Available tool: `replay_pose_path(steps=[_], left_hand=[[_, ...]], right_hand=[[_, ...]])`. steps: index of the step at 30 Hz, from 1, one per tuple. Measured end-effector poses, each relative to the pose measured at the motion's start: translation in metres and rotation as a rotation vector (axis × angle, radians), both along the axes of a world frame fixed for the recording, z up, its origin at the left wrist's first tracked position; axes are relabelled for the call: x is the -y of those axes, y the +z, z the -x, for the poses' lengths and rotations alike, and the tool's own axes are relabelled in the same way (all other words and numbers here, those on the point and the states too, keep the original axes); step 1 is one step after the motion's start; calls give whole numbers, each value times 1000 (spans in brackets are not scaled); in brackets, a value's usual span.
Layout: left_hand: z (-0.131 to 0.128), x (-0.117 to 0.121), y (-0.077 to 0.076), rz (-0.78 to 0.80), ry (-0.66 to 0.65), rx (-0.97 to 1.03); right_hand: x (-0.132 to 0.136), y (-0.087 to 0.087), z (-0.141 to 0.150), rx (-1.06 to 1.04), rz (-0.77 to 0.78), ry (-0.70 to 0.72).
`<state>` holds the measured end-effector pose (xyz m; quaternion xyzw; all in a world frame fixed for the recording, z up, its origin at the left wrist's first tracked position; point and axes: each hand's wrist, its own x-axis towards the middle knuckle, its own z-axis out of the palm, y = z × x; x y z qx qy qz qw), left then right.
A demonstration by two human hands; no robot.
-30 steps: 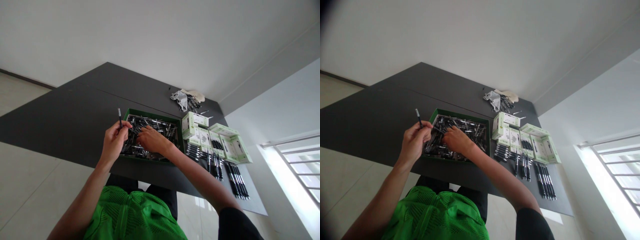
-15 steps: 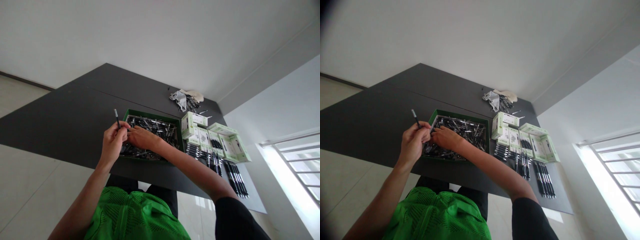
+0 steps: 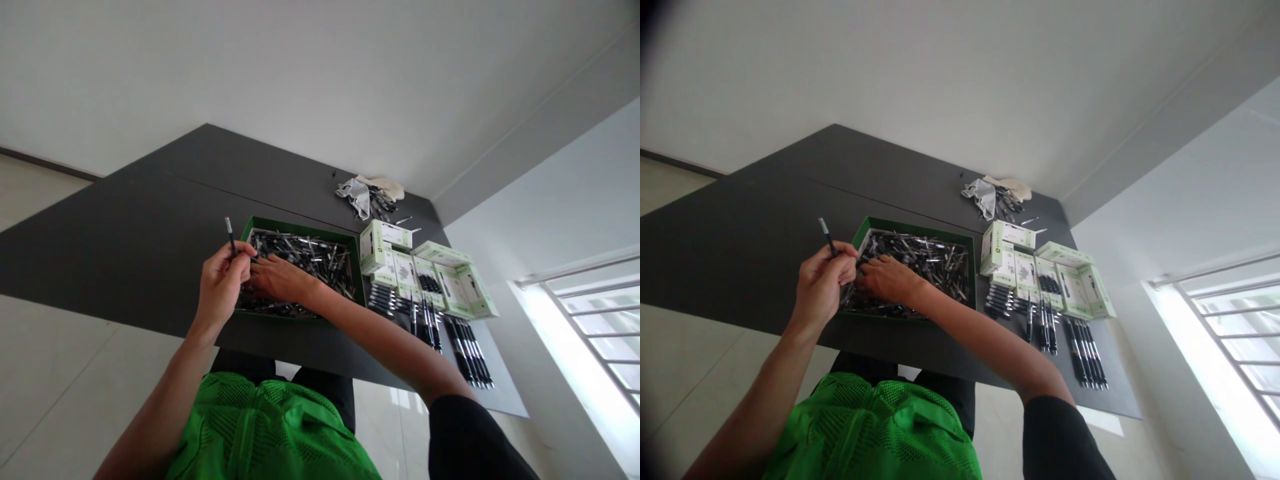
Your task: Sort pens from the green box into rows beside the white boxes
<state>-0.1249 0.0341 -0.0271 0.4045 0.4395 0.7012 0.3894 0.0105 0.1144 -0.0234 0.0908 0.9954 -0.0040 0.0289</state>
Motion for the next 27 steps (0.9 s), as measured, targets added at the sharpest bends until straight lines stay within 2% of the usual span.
replay_pose_path(steps=[4, 9, 17, 23, 27], left_hand=[[-1, -1, 1, -1, 20, -3], [-3, -1, 3, 11, 20, 6], [-4, -1, 4, 52, 58, -47], [-5, -1, 7, 20, 41, -20], [-5, -1, 7, 20, 47, -26]], right_hand=[[-5, -1, 2, -59, -23, -54], [-16, -1, 1, -18, 14, -33], [-12, 2, -1, 46, 67, -37], [-11, 4, 0, 66, 200, 37], [-15, 10, -2, 35, 297, 7]])
